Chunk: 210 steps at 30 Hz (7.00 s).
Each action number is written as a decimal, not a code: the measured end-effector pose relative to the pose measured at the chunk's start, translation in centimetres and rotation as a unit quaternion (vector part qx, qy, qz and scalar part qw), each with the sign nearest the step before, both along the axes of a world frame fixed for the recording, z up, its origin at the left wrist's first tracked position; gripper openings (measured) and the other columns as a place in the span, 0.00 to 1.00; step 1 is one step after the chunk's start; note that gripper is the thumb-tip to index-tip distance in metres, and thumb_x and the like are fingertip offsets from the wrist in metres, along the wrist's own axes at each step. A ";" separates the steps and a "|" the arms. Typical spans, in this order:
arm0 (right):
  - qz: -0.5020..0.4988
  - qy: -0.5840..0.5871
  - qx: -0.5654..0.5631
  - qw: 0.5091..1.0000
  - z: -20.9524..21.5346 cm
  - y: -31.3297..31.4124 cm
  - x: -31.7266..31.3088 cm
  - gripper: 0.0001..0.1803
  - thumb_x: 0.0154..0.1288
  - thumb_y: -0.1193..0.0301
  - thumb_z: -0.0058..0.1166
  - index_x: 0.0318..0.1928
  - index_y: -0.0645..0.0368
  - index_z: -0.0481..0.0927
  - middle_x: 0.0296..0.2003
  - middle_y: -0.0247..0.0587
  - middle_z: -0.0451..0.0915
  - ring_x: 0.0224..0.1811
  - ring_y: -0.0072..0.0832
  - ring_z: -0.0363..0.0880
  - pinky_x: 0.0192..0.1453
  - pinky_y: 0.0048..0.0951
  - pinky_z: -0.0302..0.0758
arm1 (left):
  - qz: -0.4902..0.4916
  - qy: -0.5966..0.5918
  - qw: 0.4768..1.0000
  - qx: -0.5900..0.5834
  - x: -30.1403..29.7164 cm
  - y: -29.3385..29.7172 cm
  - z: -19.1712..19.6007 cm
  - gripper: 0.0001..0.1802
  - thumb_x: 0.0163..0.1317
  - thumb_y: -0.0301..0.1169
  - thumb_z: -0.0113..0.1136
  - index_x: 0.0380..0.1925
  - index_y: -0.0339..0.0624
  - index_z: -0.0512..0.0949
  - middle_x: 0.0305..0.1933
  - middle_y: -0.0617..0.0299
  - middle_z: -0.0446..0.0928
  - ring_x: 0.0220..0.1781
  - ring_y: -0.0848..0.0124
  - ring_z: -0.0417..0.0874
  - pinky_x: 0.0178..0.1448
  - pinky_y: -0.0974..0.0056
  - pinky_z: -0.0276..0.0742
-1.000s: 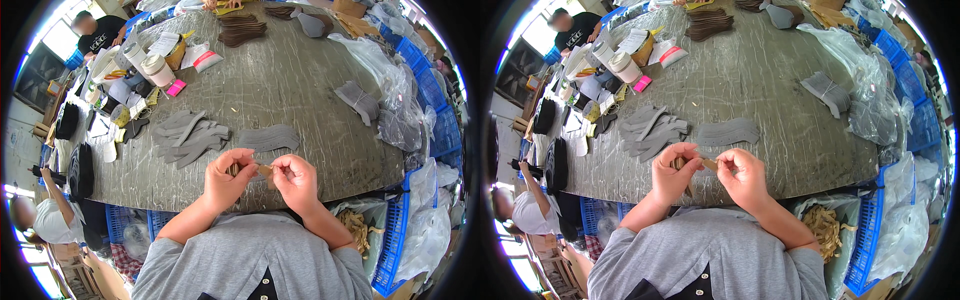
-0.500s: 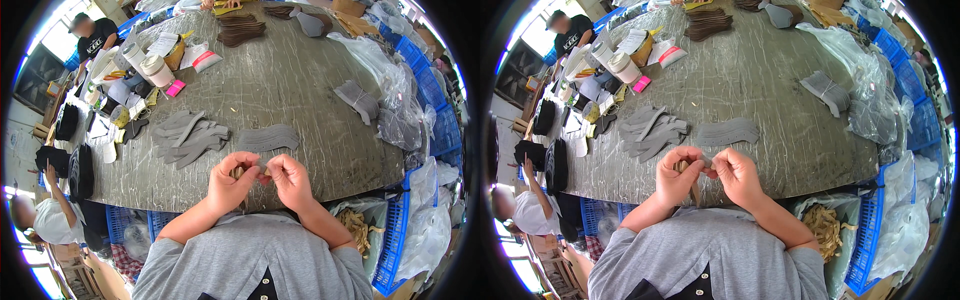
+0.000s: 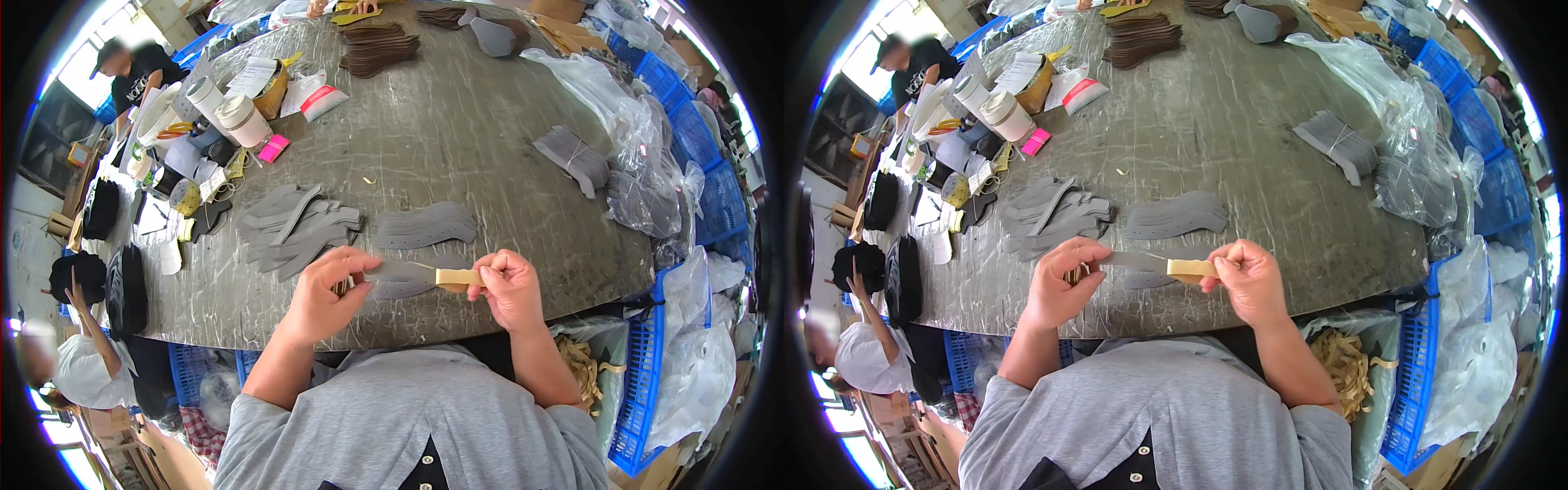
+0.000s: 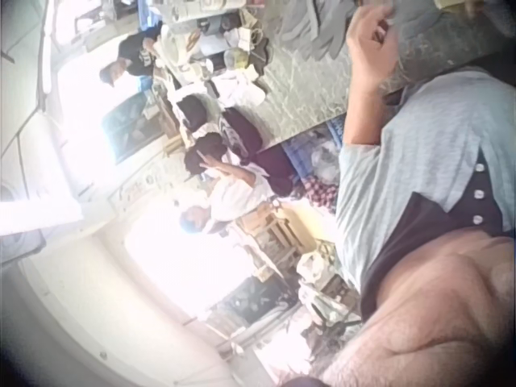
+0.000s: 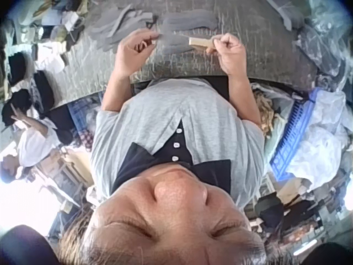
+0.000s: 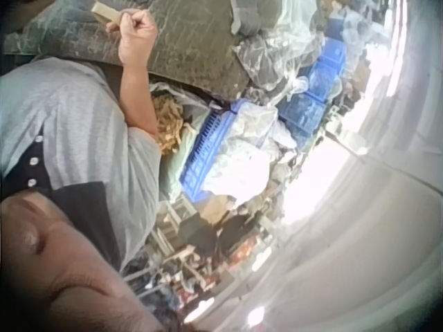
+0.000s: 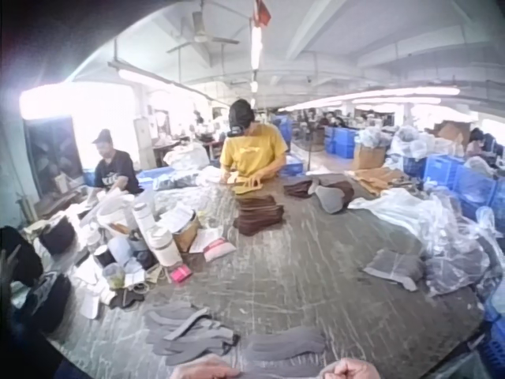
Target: The person inserts small yellow foam pieces into the toe openings of gray shoe components. They handle the parts one at a time, aligning the foam with the holes and pressing it in. The person works at a table with stacks of similar gray parts and blue crates nearby.
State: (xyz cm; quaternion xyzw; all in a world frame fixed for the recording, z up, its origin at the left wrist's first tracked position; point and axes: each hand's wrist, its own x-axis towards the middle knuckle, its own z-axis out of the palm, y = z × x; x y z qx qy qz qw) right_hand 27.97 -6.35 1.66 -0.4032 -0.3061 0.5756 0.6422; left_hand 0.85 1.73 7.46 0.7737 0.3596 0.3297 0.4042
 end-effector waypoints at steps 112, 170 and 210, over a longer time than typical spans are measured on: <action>-0.022 -0.494 0.012 0.869 -4.2 -7.1 4.9 0.05 0.58 0.80 0.60 0.31 0.64 0.76 0.30 0.42 0.78 0.33 0.34 0.79 0.39 0.31 0.75 | -0.088 0.241 0.937 0.236 5.3 -0.7 -10.3 0.14 0.49 0.25 0.59 0.37 0.48 0.84 0.36 0.68 0.78 0.39 0.64 0.79 0.38 0.60 0.82; 0.026 -0.646 0.200 0.736 -4.2 -5.8 3.0 0.04 0.51 0.76 0.63 0.29 0.55 0.82 0.31 0.33 0.78 0.32 0.35 0.77 0.35 0.36 0.74 | -0.127 0.246 0.924 0.265 5.4 1.1 -10.3 0.16 0.46 0.27 0.60 0.38 0.49 0.85 0.37 0.69 0.77 0.41 0.64 0.78 0.37 0.61 0.82; -0.199 -0.694 -0.253 0.644 -6.4 -16.3 15.4 0.04 0.62 0.78 0.57 0.38 0.63 0.80 0.30 0.45 0.81 0.33 0.43 0.82 0.41 0.35 0.78 | 0.000 0.035 0.992 0.123 0.1 -0.3 -4.5 0.10 0.49 0.17 0.68 0.32 0.38 0.84 0.31 0.58 0.81 0.31 0.61 0.82 0.34 0.63 0.78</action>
